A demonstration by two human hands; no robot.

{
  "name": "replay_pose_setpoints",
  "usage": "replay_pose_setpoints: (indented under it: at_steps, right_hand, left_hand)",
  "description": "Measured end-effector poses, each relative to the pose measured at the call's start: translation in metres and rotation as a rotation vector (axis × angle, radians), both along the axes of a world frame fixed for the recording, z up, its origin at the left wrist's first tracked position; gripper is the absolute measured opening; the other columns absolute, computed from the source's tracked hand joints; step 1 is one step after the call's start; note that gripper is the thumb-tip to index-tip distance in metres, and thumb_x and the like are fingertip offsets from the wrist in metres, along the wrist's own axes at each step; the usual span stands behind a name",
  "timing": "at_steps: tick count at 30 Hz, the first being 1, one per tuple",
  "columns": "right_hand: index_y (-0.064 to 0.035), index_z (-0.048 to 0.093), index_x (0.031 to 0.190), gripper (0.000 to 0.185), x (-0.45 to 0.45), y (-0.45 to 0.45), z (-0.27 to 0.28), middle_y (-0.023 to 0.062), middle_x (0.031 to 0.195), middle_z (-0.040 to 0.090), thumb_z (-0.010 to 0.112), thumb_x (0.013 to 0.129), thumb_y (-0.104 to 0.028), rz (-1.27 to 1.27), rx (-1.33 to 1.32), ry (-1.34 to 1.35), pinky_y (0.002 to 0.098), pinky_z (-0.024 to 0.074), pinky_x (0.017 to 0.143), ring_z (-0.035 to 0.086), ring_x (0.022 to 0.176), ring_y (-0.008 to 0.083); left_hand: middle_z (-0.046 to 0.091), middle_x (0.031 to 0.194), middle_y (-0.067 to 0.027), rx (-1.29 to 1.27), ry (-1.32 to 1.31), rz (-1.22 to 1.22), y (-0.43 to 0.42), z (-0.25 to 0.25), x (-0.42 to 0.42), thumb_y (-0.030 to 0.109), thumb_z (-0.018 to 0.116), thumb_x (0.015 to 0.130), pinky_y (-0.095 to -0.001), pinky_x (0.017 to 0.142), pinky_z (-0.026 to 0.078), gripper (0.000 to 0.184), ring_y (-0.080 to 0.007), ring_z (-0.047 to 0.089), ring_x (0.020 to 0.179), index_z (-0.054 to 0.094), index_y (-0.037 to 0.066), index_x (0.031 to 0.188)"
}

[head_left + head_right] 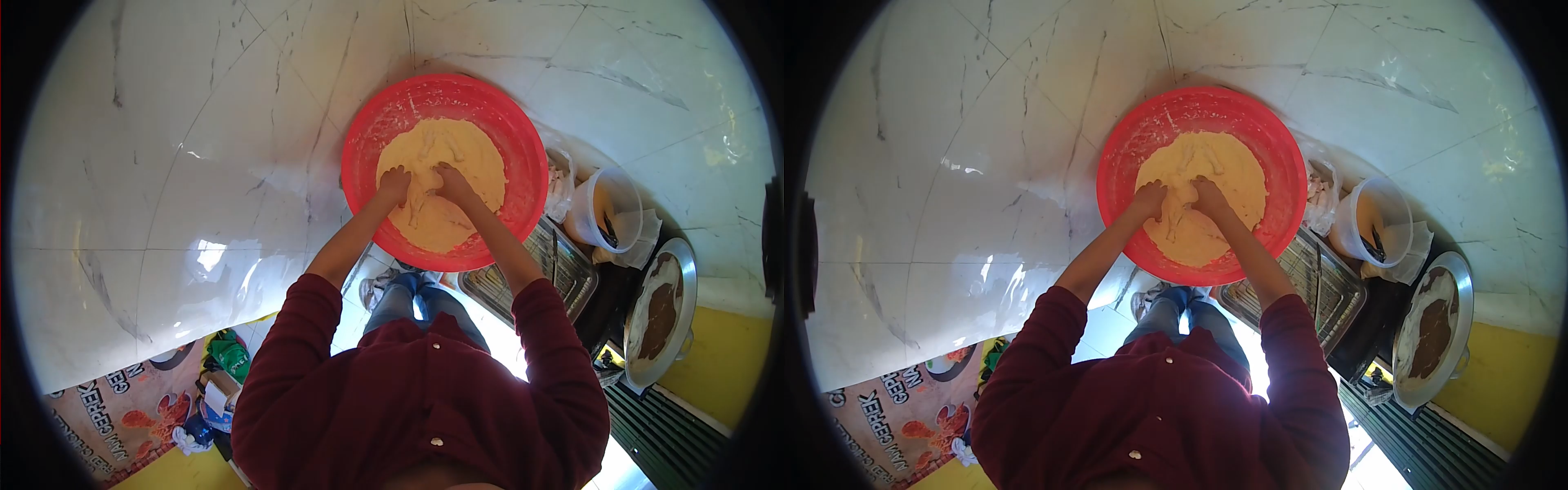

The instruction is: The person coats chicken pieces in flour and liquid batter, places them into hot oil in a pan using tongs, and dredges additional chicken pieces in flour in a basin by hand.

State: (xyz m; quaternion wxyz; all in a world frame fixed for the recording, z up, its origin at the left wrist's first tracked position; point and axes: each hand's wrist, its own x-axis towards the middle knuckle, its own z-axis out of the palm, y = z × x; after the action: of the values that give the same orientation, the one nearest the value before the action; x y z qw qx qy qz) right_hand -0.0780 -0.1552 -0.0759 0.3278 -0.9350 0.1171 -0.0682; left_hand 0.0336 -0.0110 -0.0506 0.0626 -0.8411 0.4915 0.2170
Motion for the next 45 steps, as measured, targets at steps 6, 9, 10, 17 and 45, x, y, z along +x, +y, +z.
replay_pose_setpoints:
  at_steps: [6,9,10,17,45]
  right_hand:
    - [-0.0003,0.059,0.101,0.044,-0.007,0.009,-0.034,0.0174,0.104,0.056,0.070,0.060,-0.010,0.134,-0.066,0.194,0.0357,0.0417,0.087,0.052,0.099,0.0313]
    - [-0.0011,0.062,0.095,0.035,-0.009,0.003,-0.033,0.0168,0.094,0.060,0.068,0.061,-0.007,0.132,-0.088,0.235,0.0349,0.0448,0.082,0.057,0.091,0.0300]
    - [-0.0010,0.063,0.093,0.032,-0.011,-0.003,-0.026,0.0162,0.089,0.061,0.067,0.062,-0.005,0.134,-0.003,0.259,0.0344,0.0461,0.078,0.058,0.087,0.0283]
    - [-0.0006,0.062,0.095,0.033,-0.032,-0.014,0.059,0.0151,0.086,0.063,0.066,0.063,-0.005,0.101,0.225,0.291,0.0329,0.0492,0.067,0.062,0.075,0.0207]
    - [-0.0108,0.064,0.084,0.027,-0.059,0.013,0.002,0.0073,0.088,0.063,0.072,0.060,-0.022,-0.120,-0.584,0.657,0.0383,0.0450,0.071,0.059,0.085,0.0227]
  left_hand:
    - [0.052,0.103,-0.0151,0.069,0.029,0.107,0.021,-0.033,-0.026,0.017,0.078,0.051,-0.0370,0.072,0.049,0.053,-0.0308,0.057,0.091,0.056,0.003,0.098]
    - [0.060,0.089,-0.0175,0.086,0.098,0.041,0.019,-0.056,-0.023,0.016,0.074,0.057,-0.0353,0.068,0.050,0.035,-0.0287,0.061,0.082,0.063,0.002,0.086]
    - [0.062,0.082,-0.0196,0.120,0.190,-0.011,0.016,-0.057,-0.019,0.014,0.071,0.059,-0.0352,0.066,0.050,0.026,-0.0283,0.062,0.077,0.064,0.000,0.080]
    - [0.061,0.070,-0.0168,-0.239,0.595,0.362,0.020,0.013,-0.020,0.016,0.068,0.065,-0.0325,0.059,0.047,0.024,-0.0234,0.062,0.068,0.062,-0.003,0.078]
    - [0.064,0.094,-0.0070,0.177,-0.060,0.368,-0.010,-0.042,-0.065,0.038,0.073,0.059,-0.0358,0.070,0.046,0.041,-0.0235,0.061,0.088,0.066,0.013,0.090]
